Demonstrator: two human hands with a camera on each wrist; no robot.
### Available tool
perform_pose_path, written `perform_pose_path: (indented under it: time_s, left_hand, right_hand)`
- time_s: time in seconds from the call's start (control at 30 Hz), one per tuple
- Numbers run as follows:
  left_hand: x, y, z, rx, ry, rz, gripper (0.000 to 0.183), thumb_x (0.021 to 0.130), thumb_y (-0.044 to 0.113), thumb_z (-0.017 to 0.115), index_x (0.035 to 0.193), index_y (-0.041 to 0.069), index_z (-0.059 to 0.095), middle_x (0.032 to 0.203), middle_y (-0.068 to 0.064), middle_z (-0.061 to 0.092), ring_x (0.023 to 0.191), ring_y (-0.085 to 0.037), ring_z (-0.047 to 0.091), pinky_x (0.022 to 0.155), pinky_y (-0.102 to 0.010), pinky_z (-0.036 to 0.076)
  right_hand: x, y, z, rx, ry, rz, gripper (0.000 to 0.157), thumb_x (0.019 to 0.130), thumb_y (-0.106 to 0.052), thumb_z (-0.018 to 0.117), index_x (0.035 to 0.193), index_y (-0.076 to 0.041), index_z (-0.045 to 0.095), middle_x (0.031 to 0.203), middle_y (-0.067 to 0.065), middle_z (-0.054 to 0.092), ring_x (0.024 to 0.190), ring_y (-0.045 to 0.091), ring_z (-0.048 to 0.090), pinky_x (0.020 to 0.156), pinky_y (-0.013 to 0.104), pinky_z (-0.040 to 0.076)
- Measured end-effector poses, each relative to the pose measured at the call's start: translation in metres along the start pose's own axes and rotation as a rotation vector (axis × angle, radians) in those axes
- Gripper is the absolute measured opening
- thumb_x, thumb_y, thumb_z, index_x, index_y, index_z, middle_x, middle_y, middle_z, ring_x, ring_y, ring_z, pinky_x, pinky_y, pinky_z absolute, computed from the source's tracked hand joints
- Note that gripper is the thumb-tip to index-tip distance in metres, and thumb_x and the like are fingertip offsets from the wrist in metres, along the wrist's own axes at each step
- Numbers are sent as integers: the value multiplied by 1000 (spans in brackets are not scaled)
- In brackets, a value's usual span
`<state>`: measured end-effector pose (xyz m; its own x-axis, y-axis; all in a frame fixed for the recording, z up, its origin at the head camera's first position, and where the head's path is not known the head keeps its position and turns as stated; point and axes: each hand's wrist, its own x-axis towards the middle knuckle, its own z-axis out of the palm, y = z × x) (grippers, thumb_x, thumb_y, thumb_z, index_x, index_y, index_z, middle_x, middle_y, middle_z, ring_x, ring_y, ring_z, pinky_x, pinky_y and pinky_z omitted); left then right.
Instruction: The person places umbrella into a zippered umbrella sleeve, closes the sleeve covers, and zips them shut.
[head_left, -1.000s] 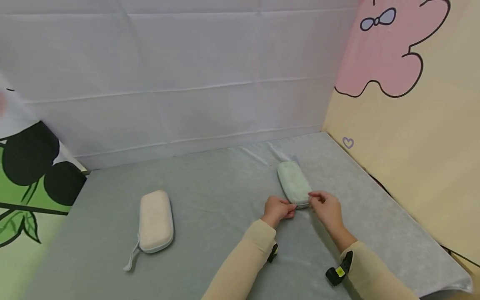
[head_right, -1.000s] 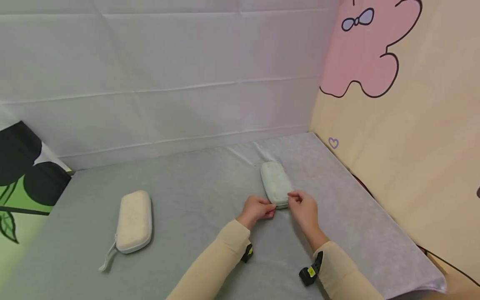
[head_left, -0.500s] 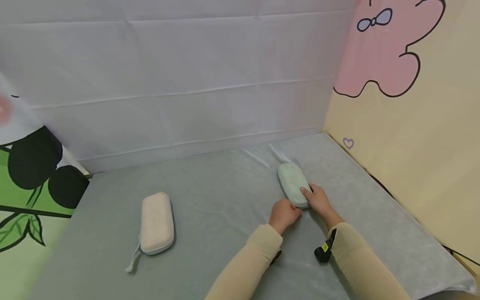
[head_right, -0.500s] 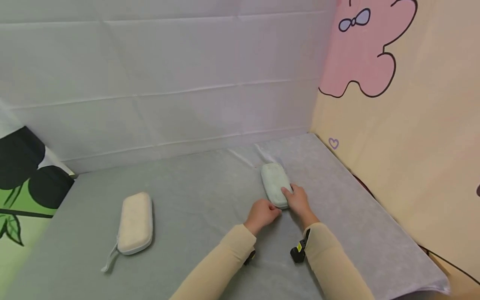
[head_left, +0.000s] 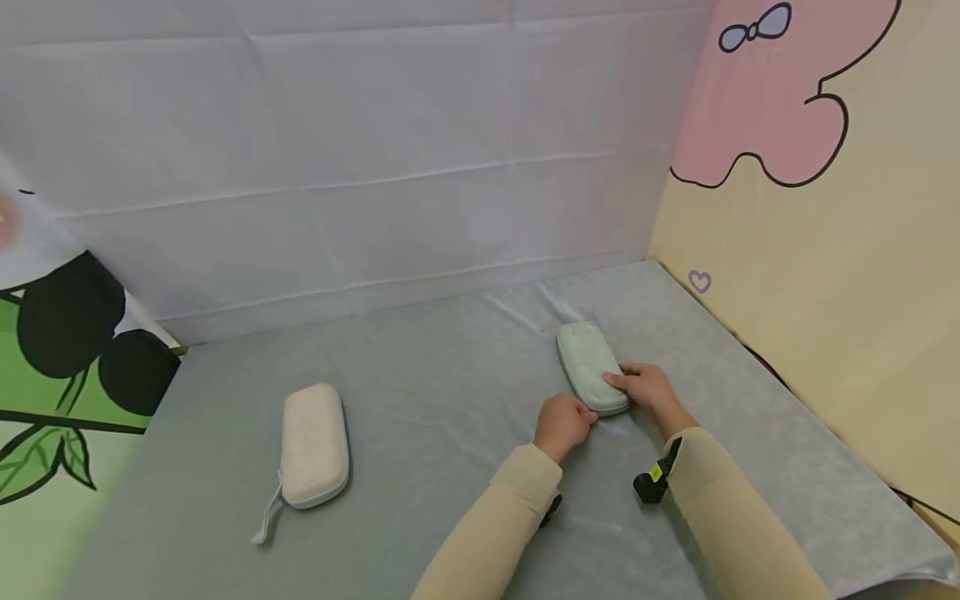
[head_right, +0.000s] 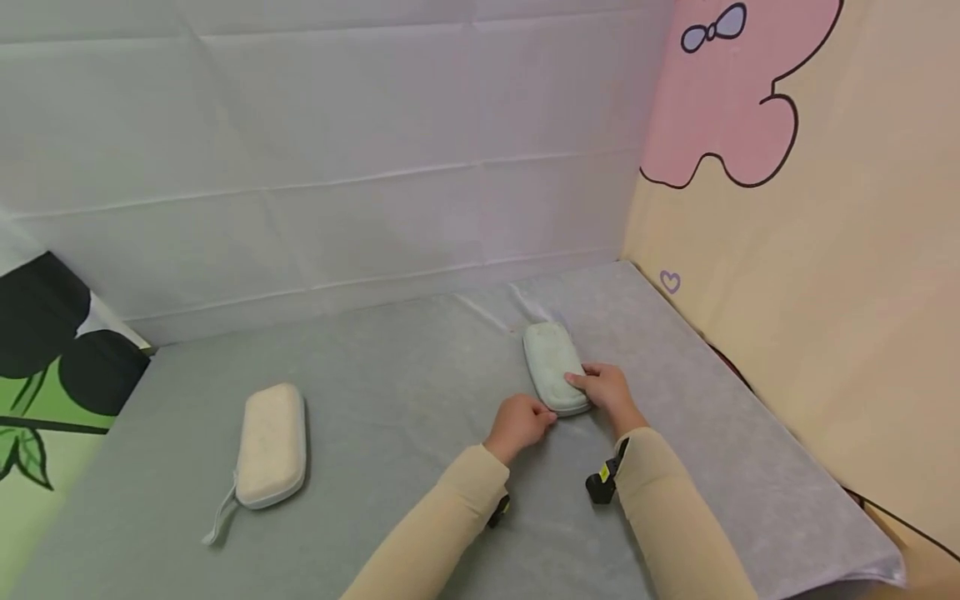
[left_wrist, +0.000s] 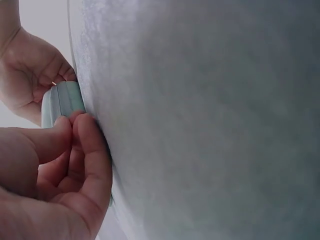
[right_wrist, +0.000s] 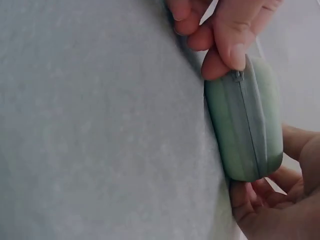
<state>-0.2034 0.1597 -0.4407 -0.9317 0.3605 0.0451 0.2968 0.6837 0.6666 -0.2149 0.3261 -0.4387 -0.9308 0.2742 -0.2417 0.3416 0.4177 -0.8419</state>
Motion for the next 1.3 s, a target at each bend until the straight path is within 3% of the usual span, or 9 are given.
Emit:
perform_pose_path:
  time_s: [0.23, 0.57, 0.83, 1.13, 1.3]
  left_hand:
    - [4, -5, -6, 0, 22, -11, 17, 83, 18, 71, 68, 9, 75, 54, 5, 57, 47, -7, 45, 44, -19, 37]
    - [9, -9, -9, -59, -13, -107, 17, 83, 17, 71, 69, 9, 75, 52, 5, 58, 45, -6, 47, 44, -18, 38]
    - [10, -9, -14, -87, -10, -125, 15, 83, 15, 71, 70, 7, 74, 54, 4, 60, 46, -6, 51, 45, -18, 40]
    - [15, -10, -15, -112, -1, -166, 15, 83, 14, 71, 70, 7, 74, 53, 3, 59, 45, -7, 52, 44, -19, 41]
    - [18, -14, -13, -174, -9, -197, 13, 82, 13, 72, 72, 5, 73, 57, 2, 63, 48, -7, 56, 45, -19, 44]
  right_hand:
    - [0, -2, 0, 13, 3, -1, 58, 91, -27, 63, 134, 7, 45, 137, 27, 40, 124, 39, 38, 101, 47, 33]
    - [0, 0, 1, 2, 7, -22, 55, 91, -26, 63, 133, 7, 47, 134, 26, 44, 122, 39, 41, 100, 46, 35]
    - [-1, 0, 1, 8, 3, -19, 56, 91, -26, 63, 133, 6, 47, 133, 26, 44, 122, 38, 40, 100, 46, 34]
    - [-1, 1, 1, -3, -4, -16, 58, 90, -29, 64, 133, 6, 46, 134, 26, 44, 122, 39, 40, 100, 47, 34]
    - [-1, 2, 2, -6, -3, -29, 56, 90, -26, 64, 133, 6, 47, 133, 26, 45, 122, 39, 41, 100, 47, 35]
